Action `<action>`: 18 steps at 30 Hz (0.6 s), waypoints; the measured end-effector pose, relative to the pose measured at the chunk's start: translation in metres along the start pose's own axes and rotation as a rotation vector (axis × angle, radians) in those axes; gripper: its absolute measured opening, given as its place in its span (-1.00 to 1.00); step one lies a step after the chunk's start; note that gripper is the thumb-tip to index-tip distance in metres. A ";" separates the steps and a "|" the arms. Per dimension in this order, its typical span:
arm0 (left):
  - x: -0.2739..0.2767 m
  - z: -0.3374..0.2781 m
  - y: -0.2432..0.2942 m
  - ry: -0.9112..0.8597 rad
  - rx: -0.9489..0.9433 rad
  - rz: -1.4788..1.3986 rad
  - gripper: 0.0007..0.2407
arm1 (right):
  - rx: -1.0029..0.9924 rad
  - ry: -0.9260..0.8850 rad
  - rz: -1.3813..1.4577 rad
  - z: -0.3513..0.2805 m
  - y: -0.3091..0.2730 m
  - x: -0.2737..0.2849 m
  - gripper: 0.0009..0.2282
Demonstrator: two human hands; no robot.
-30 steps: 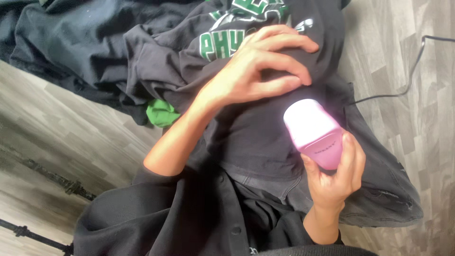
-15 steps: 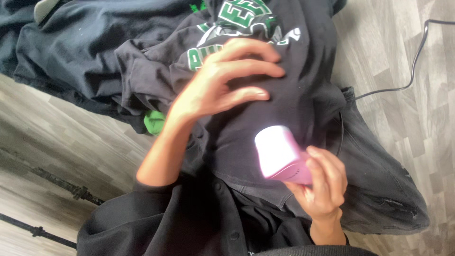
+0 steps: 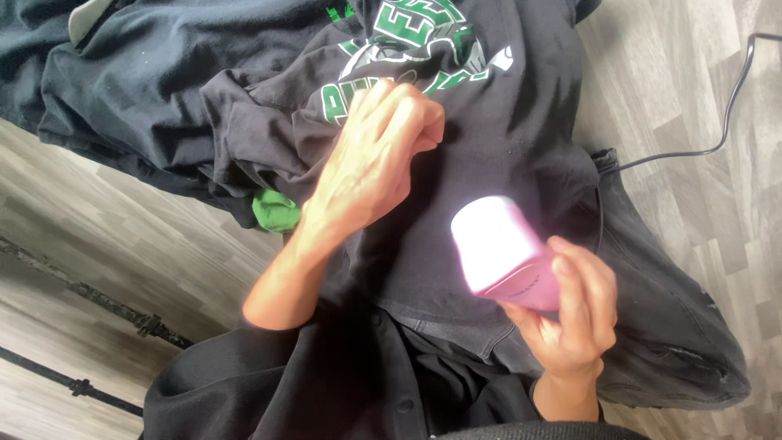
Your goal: The person uses a pink handheld lint remover to clean a dark grey sweatshirt. They hold the garment taut with one hand while moving the device over the fabric surface to remove lint.
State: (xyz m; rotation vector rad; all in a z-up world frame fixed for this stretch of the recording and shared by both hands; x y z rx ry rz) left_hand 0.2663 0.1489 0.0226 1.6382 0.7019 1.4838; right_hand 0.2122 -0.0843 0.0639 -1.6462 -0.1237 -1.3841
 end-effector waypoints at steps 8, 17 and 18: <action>-0.006 -0.002 -0.011 0.061 -0.007 -0.189 -0.82 | -0.070 0.019 -0.044 0.016 0.001 0.011 -0.48; -0.010 -0.015 -0.014 0.165 0.028 -0.159 -0.89 | -0.034 -0.001 -0.015 0.023 -0.006 0.007 -0.48; -0.011 -0.016 -0.013 0.183 0.039 -0.170 -0.92 | -0.004 -0.019 -0.006 0.022 -0.009 0.005 -0.48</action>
Point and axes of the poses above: each hand's wrist, its own z-axis towards the middle knuckle, its own x-axis out of the back of the hand, y = z × x, the point moved 9 cm from there along z, towards the middle knuckle, and after that the axes turned 10 degrees about -y, right-handed, at the moved point
